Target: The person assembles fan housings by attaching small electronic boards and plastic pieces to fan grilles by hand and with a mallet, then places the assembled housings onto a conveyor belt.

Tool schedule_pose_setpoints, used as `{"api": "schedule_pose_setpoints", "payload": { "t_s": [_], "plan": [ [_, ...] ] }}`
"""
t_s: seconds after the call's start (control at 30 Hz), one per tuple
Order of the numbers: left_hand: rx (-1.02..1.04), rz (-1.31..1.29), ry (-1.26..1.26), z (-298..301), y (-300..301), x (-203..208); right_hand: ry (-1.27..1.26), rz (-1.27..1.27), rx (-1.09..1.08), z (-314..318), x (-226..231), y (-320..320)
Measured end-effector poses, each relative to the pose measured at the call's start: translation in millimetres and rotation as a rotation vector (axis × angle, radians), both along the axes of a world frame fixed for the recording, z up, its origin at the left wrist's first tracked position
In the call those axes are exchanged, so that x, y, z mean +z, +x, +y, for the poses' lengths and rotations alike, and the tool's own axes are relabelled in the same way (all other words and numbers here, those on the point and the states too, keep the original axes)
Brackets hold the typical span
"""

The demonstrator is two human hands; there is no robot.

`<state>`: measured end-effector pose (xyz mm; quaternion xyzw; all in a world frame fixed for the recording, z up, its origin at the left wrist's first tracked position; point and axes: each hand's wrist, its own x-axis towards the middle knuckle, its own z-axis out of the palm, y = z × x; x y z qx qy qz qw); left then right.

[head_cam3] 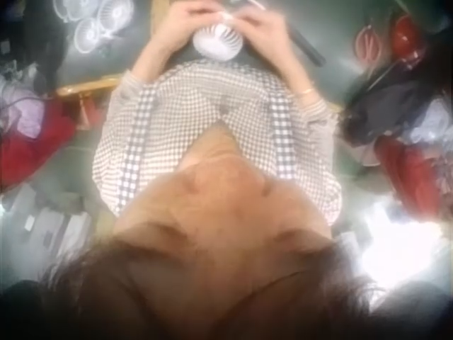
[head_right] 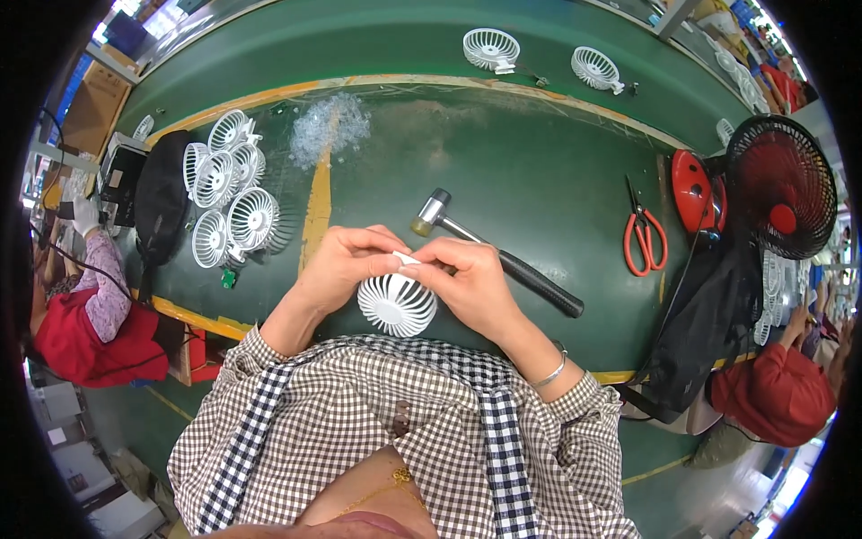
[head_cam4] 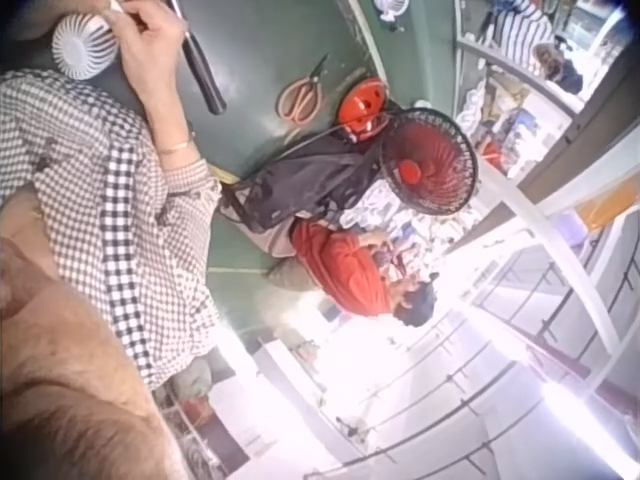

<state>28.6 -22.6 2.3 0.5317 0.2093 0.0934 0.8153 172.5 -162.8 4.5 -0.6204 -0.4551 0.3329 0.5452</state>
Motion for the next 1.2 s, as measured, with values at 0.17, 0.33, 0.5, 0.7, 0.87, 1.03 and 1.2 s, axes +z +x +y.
{"api": "schedule_pose_setpoints", "payload": {
  "t_s": [0.17,0.33,0.5,0.7,0.87,1.03,1.2],
  "plan": [
    [0.153,-0.008,-0.146,-3.5,1.7,-15.0,0.037,-0.048,-0.198,1.6,1.9,-2.4],
    [0.232,0.081,-0.178,-8.0,5.7,-14.4,0.16,-0.602,-0.142,-3.1,-9.4,0.3],
    [0.119,0.027,-0.176,-4.4,3.4,-6.8,-0.042,0.311,0.037,-1.8,2.3,5.6],
    [0.131,-0.099,0.056,9.0,7.7,3.3,-0.172,0.477,0.145,6.3,42.9,29.8],
    [0.467,0.034,0.559,30.6,9.5,-3.3,-0.09,-0.153,-0.077,28.5,84.0,99.7],
    [0.693,0.053,1.159,60.6,10.6,-13.2,-0.035,-0.847,-0.467,86.0,81.6,230.3],
    [0.692,0.189,1.345,81.5,-0.7,-24.5,-0.227,-1.0,-0.565,129.0,41.4,270.5]
  ]
}}
